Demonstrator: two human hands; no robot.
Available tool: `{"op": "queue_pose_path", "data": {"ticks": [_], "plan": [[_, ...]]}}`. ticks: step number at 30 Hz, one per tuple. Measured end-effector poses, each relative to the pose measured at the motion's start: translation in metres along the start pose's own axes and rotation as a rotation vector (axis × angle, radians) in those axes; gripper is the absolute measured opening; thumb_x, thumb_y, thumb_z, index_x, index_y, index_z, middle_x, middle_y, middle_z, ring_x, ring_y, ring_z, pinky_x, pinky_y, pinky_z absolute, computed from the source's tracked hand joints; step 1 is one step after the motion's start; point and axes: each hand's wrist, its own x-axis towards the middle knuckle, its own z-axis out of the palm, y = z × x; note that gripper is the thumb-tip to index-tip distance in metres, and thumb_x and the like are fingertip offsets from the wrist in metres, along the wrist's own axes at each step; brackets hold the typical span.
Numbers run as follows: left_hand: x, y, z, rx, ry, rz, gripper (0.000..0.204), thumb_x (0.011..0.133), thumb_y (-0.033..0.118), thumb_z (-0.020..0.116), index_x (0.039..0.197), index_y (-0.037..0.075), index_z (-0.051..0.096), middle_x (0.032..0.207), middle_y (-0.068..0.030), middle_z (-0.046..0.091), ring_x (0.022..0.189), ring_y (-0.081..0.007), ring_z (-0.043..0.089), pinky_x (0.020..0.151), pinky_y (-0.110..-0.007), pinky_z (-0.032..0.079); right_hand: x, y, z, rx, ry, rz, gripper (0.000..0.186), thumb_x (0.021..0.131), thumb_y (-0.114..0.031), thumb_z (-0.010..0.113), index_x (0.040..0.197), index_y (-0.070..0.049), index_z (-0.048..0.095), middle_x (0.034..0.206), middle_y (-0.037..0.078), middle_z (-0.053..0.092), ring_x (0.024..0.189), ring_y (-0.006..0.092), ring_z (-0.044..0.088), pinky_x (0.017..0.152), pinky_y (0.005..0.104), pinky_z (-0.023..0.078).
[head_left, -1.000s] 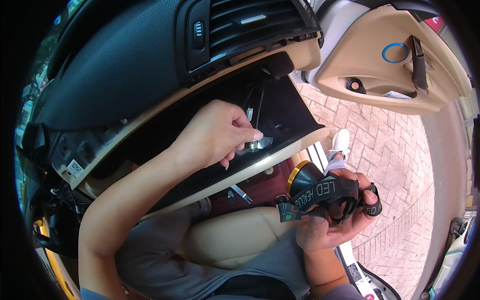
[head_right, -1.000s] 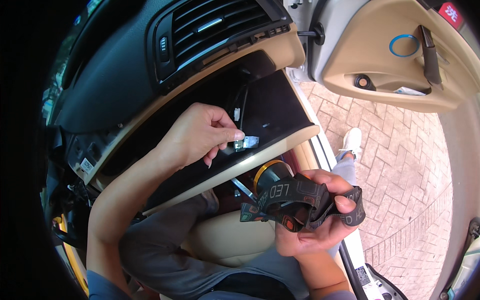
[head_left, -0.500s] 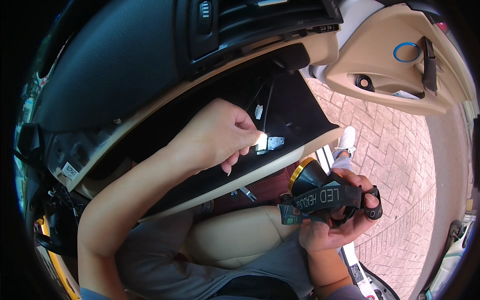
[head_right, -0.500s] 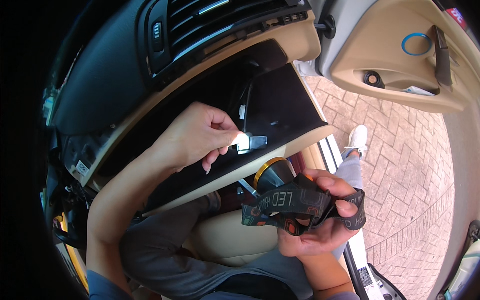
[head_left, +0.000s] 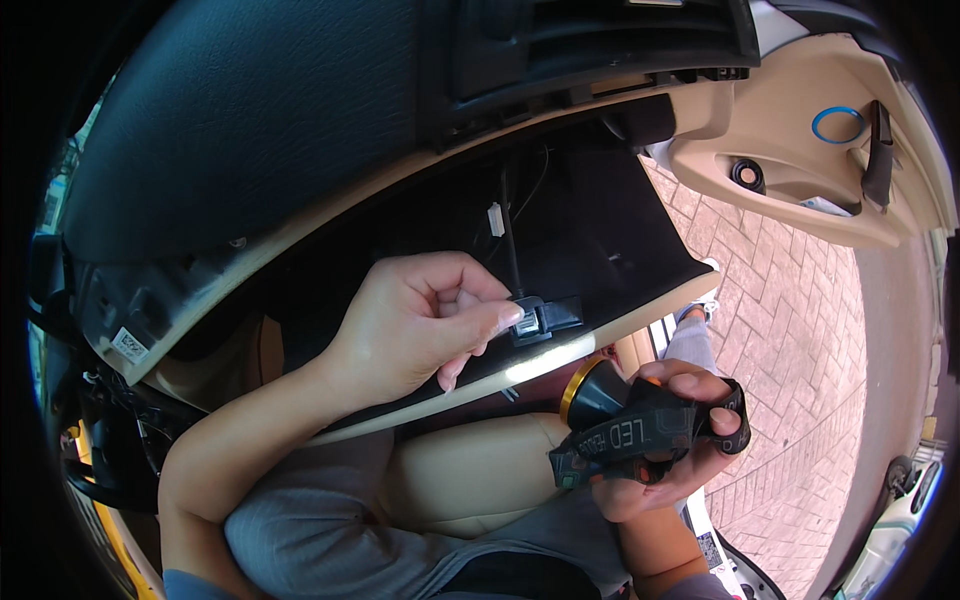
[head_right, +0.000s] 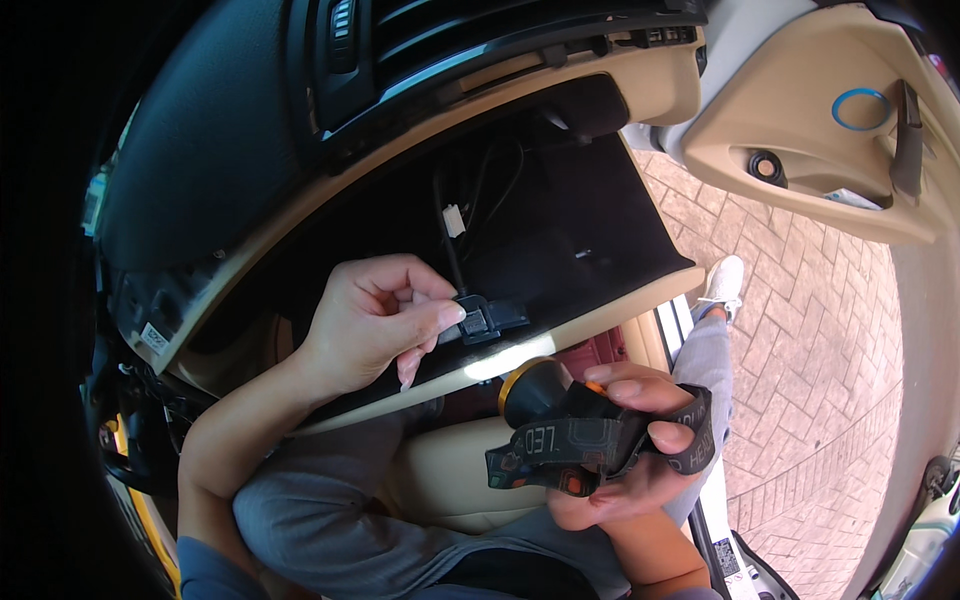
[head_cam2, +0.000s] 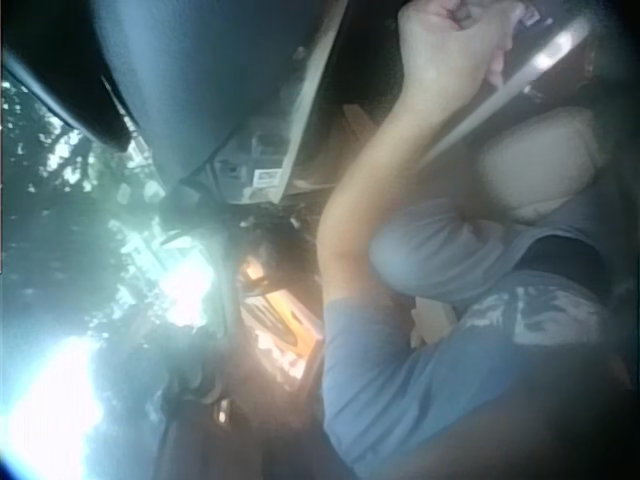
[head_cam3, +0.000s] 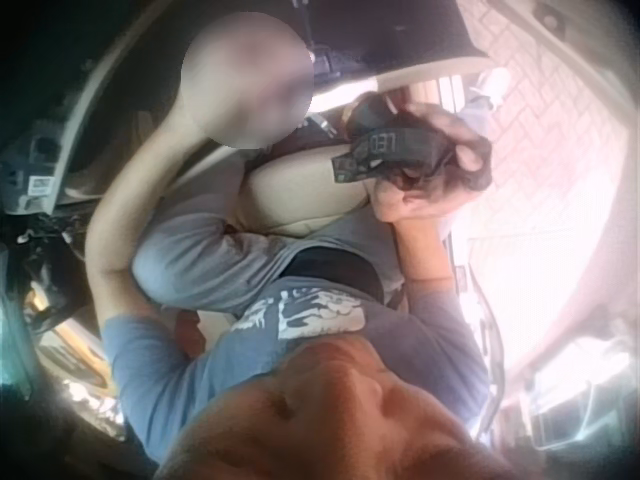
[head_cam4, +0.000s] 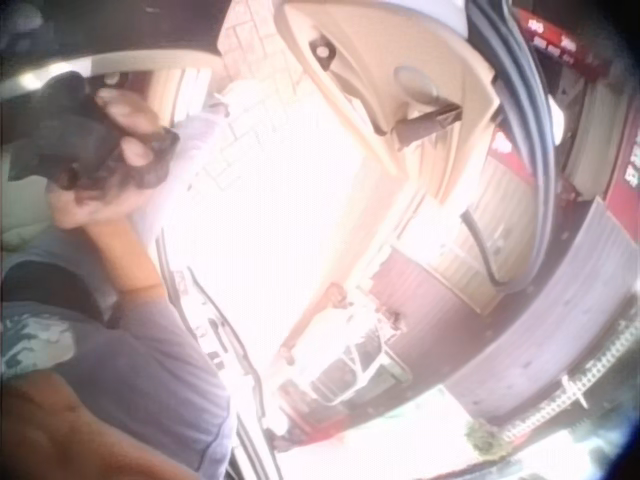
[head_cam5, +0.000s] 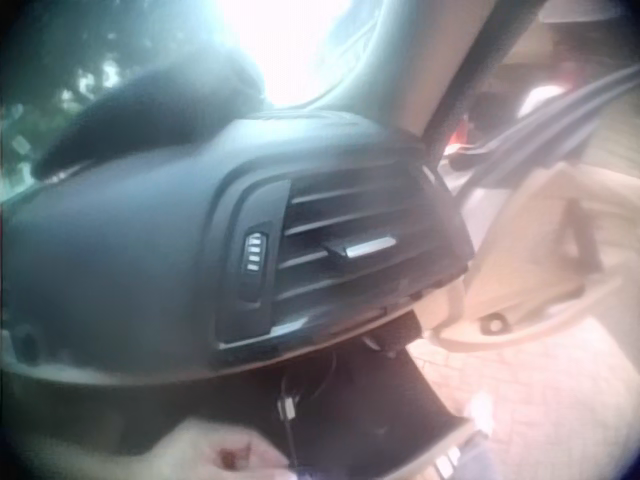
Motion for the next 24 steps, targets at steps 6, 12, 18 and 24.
{"op": "queue_pose_path", "data": {"ticks": [6,12,18,24], "plan": [[-0.008,-0.014,-0.004,0.133,0.029,0.176,0.009,0.091,0.006,0.072,0.093,-0.002,0.068,0.068,-0.0024,0.065,0.051,-0.0039,0.057,0.047,-0.018,0.043,-0.002,-0.003,0.010,0.053,0.009,0.031,0.079,0.086,-0.045,0.078,0.143,-0.019,0.029,0.130,0.014,0.042,0.110,0.0292,0.056,0.094,0.0431,0.051],[-0.011,-0.027,-0.009,0.396,0.092,0.537,0.005,0.089,0.000,0.071,0.093,-0.001,0.068,0.077,-0.0062,0.068,0.052,-0.0060,0.061,0.044,-0.019,0.045,0.001,-0.006,0.016,0.067,0.063,-0.054,0.074,0.089,-0.039,0.076,0.142,-0.019,0.029,0.136,0.013,0.039,0.114,0.0315,0.055,0.099,0.0456,0.050],[-0.012,-0.011,-0.007,0.463,0.136,0.179,0.012,0.089,0.009,0.074,0.095,0.000,0.071,0.068,-0.0023,0.065,0.054,-0.0056,0.056,0.050,-0.020,0.043,0.001,-0.007,0.021,0.052,0.098,-0.028,0.072,0.089,-0.041,0.075,0.140,-0.016,0.031,0.136,0.016,0.041,0.115,0.0318,0.056,0.101,0.0476,0.047],[-0.014,0.000,-0.033,0.281,0.185,-0.037,0.019,0.095,0.016,0.070,0.108,0.003,0.072,0.075,-0.0024,0.064,0.051,-0.0038,0.053,0.045,-0.018,0.042,0.007,-0.016,0.028,0.055,0.059,0.028,0.073,0.087,-0.047,0.076,0.139,-0.015,0.035,0.134,0.017,0.044,0.115,0.0331,0.057,0.102,0.0493,0.046]]}}
